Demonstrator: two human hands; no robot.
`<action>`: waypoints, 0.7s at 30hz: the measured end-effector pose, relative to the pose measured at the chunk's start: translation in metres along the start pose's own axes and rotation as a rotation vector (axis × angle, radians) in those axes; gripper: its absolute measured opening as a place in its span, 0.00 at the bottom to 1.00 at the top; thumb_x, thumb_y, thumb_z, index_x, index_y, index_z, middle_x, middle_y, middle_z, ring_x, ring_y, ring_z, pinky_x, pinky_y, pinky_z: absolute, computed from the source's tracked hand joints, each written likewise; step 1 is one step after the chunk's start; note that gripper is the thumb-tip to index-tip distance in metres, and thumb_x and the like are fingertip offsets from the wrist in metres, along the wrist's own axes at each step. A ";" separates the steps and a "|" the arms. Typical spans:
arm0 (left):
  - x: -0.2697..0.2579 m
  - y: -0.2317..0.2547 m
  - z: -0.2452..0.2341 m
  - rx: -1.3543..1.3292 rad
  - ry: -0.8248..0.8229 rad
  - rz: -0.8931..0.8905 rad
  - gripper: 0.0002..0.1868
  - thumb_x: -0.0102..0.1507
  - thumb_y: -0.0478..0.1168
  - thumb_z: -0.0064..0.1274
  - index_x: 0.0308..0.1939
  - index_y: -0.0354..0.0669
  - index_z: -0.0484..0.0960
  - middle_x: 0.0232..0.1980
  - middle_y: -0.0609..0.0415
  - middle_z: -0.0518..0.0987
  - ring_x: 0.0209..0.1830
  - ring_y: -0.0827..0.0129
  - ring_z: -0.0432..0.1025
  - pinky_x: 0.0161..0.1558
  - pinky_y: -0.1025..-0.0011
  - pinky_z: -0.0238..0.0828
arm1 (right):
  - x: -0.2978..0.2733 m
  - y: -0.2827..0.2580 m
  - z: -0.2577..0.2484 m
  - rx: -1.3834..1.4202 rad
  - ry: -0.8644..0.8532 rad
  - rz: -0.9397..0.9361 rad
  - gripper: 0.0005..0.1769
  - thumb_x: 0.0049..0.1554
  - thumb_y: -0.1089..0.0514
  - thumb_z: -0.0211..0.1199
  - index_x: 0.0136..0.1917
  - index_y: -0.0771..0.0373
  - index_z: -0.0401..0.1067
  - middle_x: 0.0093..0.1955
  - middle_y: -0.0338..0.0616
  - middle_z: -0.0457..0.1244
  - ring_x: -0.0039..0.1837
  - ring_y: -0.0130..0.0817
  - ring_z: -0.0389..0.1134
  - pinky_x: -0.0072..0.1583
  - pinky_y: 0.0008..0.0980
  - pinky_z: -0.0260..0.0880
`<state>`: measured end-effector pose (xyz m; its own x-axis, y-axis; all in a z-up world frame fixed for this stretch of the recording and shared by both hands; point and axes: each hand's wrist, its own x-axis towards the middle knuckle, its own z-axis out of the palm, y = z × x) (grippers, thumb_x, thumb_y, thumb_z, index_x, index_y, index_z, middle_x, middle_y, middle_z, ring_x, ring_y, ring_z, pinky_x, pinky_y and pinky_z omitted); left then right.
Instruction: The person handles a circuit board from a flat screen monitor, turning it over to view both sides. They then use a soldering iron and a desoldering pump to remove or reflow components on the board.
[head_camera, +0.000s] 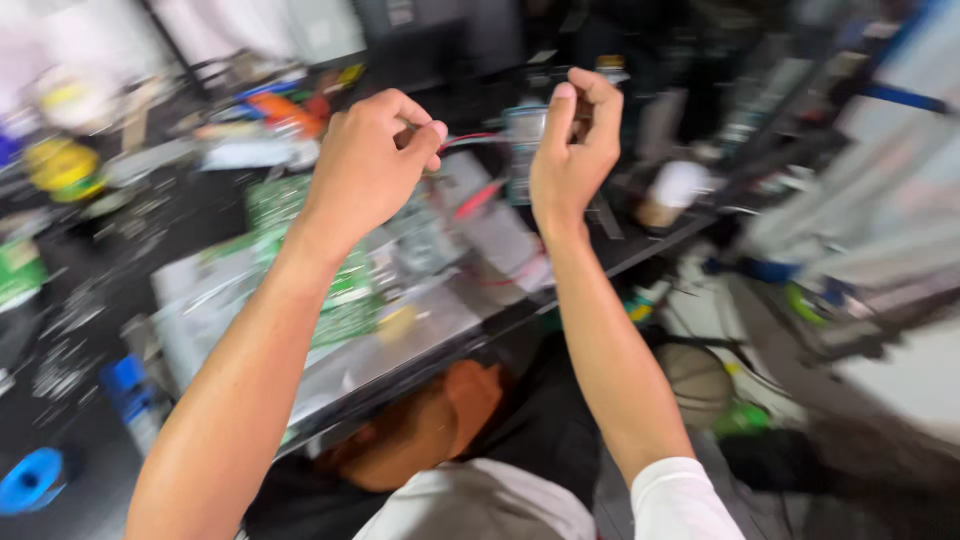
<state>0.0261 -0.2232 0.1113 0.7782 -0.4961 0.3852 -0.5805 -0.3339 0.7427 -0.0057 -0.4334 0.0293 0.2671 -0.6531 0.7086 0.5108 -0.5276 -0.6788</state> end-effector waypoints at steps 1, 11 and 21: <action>0.013 0.008 0.023 -0.025 -0.033 0.039 0.12 0.66 0.43 0.57 0.38 0.36 0.81 0.30 0.54 0.86 0.26 0.69 0.80 0.32 0.70 0.72 | 0.013 0.008 -0.018 -0.037 0.037 -0.023 0.08 0.68 0.61 0.59 0.60 0.65 0.71 0.49 0.35 0.64 0.46 0.21 0.62 0.47 0.21 0.63; 0.095 0.093 0.238 -0.269 -0.213 0.264 0.10 0.65 0.41 0.59 0.42 0.36 0.83 0.35 0.49 0.86 0.33 0.67 0.81 0.38 0.70 0.75 | 0.150 0.149 -0.229 -0.014 0.539 0.272 0.15 0.64 0.55 0.61 0.60 0.64 0.66 0.53 0.42 0.66 0.52 0.28 0.66 0.52 0.29 0.68; 0.121 0.122 0.311 -0.299 -0.354 0.221 0.10 0.65 0.42 0.57 0.43 0.38 0.84 0.37 0.51 0.86 0.39 0.67 0.82 0.43 0.70 0.76 | 0.228 0.287 -0.325 0.236 0.422 0.473 0.30 0.58 0.58 0.65 0.71 0.56 0.58 0.62 0.39 0.65 0.58 0.35 0.70 0.55 0.37 0.73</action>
<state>-0.0247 -0.5733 0.0782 0.4855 -0.7875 0.3796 -0.5878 0.0274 0.8086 -0.0636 -0.9102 -0.0669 0.1883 -0.9660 0.1771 0.5952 -0.0312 -0.8030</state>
